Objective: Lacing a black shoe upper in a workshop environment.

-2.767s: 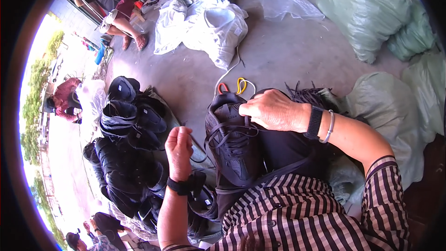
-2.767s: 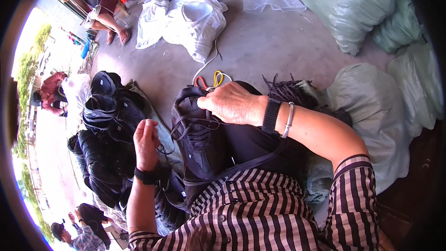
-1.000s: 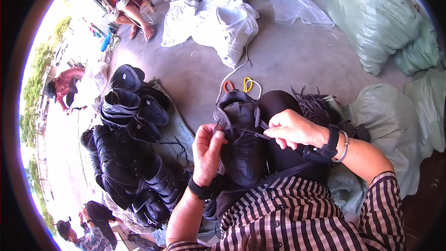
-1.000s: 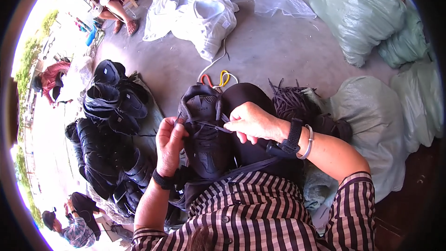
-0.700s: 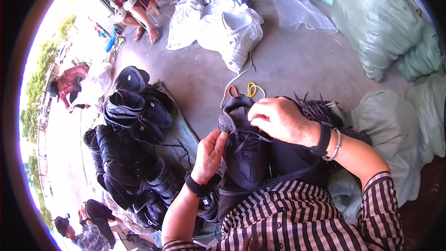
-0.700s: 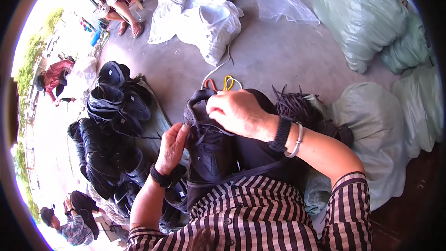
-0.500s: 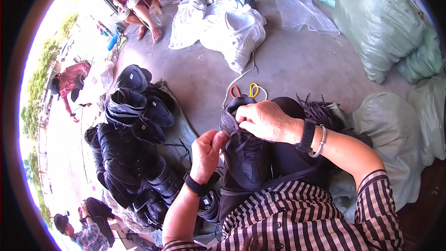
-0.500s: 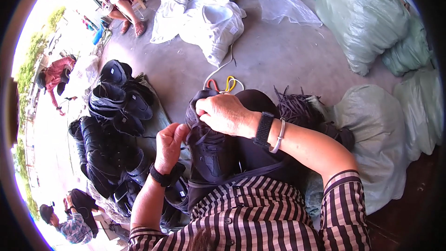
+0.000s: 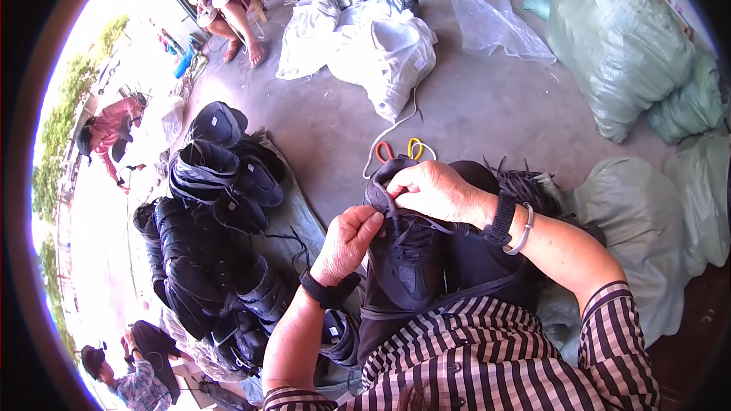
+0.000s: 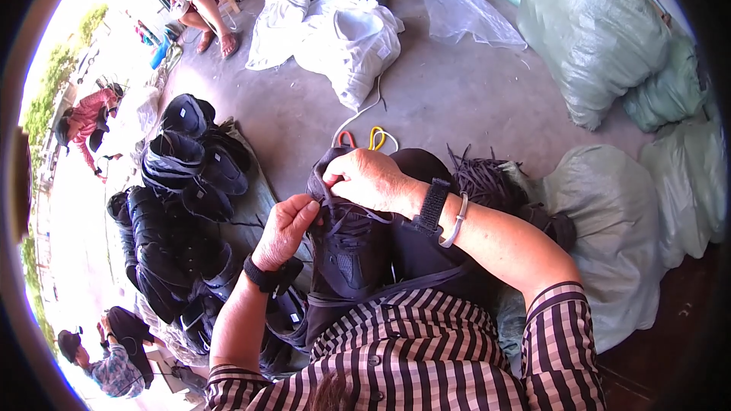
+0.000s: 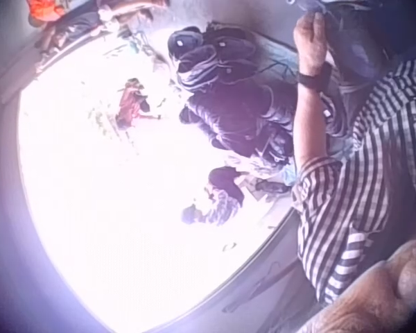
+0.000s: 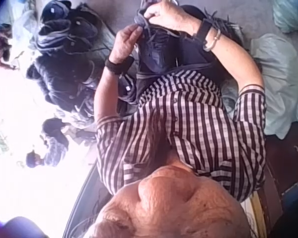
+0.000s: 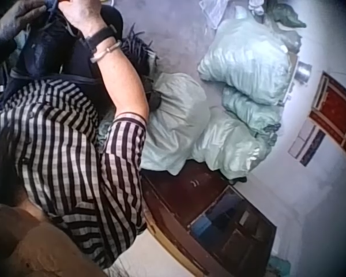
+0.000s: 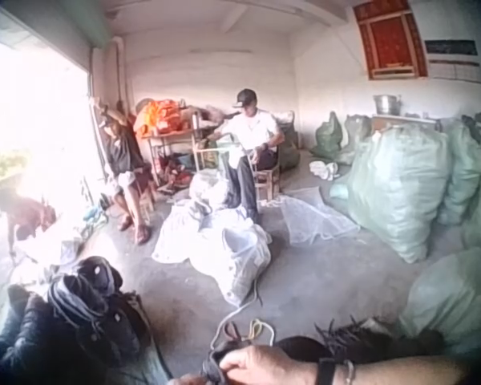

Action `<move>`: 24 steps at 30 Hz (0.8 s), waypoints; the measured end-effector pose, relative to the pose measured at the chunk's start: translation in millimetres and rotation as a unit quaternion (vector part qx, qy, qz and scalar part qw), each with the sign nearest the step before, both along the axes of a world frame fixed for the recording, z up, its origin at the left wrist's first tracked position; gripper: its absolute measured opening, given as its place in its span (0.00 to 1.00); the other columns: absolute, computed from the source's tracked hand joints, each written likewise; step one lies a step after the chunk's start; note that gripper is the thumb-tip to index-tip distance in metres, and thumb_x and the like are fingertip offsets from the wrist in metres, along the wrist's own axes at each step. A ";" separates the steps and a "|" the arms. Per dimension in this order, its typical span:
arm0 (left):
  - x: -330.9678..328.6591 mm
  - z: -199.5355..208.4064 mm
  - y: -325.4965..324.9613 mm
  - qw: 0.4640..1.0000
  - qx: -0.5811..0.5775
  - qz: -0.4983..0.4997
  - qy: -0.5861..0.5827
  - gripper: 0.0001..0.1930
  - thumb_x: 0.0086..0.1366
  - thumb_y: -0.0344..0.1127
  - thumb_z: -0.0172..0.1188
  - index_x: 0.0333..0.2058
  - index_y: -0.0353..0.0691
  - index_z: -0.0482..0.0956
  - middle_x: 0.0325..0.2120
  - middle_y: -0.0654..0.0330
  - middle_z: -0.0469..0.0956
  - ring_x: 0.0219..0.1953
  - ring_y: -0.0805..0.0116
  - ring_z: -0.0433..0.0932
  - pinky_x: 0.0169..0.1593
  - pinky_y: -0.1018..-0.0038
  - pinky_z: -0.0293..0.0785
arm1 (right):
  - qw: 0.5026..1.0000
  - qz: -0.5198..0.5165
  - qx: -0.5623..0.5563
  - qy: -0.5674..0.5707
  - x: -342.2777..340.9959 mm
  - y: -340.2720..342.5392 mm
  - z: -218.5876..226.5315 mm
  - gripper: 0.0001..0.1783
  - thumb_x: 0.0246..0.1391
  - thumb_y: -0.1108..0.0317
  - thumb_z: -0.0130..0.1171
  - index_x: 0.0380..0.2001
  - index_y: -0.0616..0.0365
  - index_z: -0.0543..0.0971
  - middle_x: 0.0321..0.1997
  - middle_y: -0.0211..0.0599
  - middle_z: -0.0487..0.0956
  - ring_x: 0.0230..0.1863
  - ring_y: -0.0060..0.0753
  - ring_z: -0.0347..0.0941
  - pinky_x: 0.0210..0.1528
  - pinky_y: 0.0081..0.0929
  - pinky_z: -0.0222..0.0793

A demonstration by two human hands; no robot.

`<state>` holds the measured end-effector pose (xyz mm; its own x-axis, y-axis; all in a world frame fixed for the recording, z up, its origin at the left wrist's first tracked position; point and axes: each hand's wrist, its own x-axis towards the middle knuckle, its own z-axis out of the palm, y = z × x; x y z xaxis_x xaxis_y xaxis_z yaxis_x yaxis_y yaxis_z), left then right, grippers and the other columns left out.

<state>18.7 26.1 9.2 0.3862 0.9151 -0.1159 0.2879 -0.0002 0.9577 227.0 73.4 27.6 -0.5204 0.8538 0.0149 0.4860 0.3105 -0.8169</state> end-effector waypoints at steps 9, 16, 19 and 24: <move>-1.2 1.4 8.2 0.994 -0.083 -0.003 -0.068 0.14 0.68 0.40 0.51 0.30 0.33 0.75 0.23 0.71 0.71 0.28 0.81 0.66 0.35 0.80 0.65 | 1.000 0.002 -0.016 -0.001 2.3 -2.4 3.1 0.11 0.47 0.71 0.59 0.37 0.57 0.81 0.31 0.35 0.82 0.33 0.25 0.77 0.39 0.21 0.70; 15.2 4.7 -1.4 0.995 -0.028 0.090 -0.013 0.12 0.65 0.39 0.53 0.28 0.35 0.77 0.21 0.67 0.72 0.28 0.81 0.67 0.31 0.77 0.66 | 1.000 0.017 -0.011 0.008 1.9 -2.3 3.6 0.11 0.47 0.71 0.60 0.37 0.56 0.81 0.30 0.36 0.81 0.32 0.25 0.77 0.39 0.22 0.70; 23.5 23.3 7.4 0.893 0.318 0.024 0.319 0.11 0.63 0.37 0.58 0.27 0.35 0.77 0.20 0.66 0.74 0.26 0.81 0.69 0.31 0.78 0.67 | 1.000 0.012 -0.003 0.028 5.0 -2.3 -1.8 0.11 0.47 0.71 0.61 0.37 0.56 0.81 0.29 0.36 0.81 0.31 0.25 0.77 0.37 0.23 0.69; 2.1 8.9 25.0 0.993 -0.078 0.028 -0.082 0.10 0.58 0.37 0.65 0.24 0.38 0.77 0.20 0.73 0.72 0.25 0.83 0.65 0.31 0.82 0.62 | 0.999 0.000 -0.029 0.030 0.6 -3.0 2.7 0.10 0.46 0.70 0.60 0.35 0.57 0.81 0.27 0.36 0.80 0.29 0.29 0.76 0.35 0.24 0.68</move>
